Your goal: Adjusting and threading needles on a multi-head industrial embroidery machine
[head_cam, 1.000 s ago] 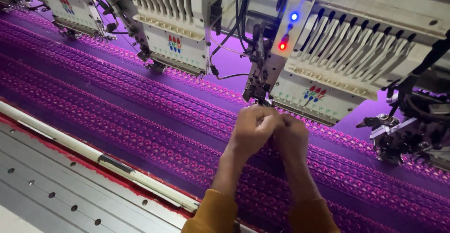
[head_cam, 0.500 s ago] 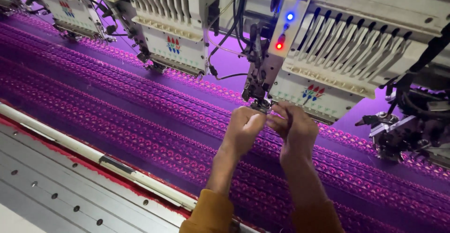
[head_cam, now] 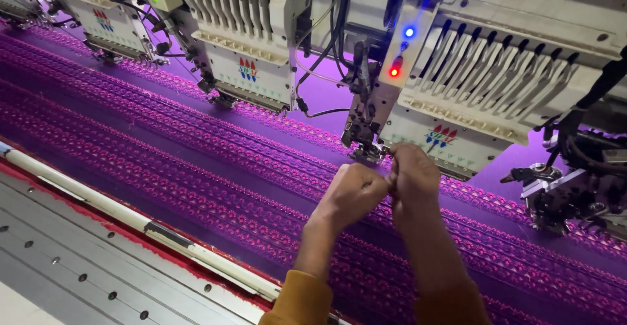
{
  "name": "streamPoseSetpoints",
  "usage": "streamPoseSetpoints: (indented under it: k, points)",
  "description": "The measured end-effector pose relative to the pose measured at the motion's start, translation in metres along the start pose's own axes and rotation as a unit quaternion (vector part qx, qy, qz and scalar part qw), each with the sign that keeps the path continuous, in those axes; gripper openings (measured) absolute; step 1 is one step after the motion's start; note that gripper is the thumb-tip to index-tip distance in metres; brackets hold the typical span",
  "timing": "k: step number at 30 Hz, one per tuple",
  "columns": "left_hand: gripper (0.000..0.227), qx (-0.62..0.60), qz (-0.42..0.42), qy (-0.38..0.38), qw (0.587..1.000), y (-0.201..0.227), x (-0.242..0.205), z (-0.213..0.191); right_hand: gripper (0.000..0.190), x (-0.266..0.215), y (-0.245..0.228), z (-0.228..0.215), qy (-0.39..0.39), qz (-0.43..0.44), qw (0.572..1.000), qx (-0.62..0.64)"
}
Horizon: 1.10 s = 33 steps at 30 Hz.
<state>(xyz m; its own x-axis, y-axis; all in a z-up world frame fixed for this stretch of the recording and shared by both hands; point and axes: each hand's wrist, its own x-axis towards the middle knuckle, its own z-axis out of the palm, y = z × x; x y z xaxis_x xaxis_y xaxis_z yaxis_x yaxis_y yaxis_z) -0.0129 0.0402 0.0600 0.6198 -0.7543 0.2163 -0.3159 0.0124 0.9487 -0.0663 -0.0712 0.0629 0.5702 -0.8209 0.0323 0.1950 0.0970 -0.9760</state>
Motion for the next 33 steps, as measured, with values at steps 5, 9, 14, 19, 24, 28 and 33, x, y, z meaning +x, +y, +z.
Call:
streamPoseSetpoints:
  k: [5, 9, 14, 19, 24, 28, 33]
  points:
    - [0.033, 0.001, -0.018, -0.012, 1.000, 0.008, -0.001, -0.004, 0.008, -0.006, -0.010, 0.005, 0.016, 0.010, 1.000, -0.003]
    - [0.035, 0.001, -0.032, -0.024, 0.999, 0.010, 0.001, -0.002, 0.011, -0.008, -0.013, 0.003, 0.018, 0.026, 0.999, 0.008]
    - [0.028, -0.169, 0.038, 0.021, 0.985, -0.029, 0.011, -0.002, 0.035, -0.025, -0.056, -0.014, -0.127, 0.110, 0.983, 0.072]
    - [0.020, -0.266, 0.161, 0.085, 0.947, 0.013, 0.000, -0.028, 0.031, -0.009, -0.031, -0.036, -0.221, 0.228, 0.937, 0.146]
    - [0.015, -0.580, 0.068, -0.035, 0.811, 0.011, 0.002, -0.033, 0.049, -0.018, -0.029, -0.019, -0.216, 0.282, 0.926, 0.127]
    - [0.010, -0.564, -0.095, -0.025, 0.820, 0.048, -0.016, -0.032, 0.055, -0.001, -0.004, -0.032, -0.214, 0.283, 0.917, 0.183]
    - [0.018, -0.268, -0.232, 0.031, 0.935, 0.018, 0.000, -0.028, 0.044, 0.003, 0.001, -0.040, -0.179, 0.234, 0.955, 0.023]
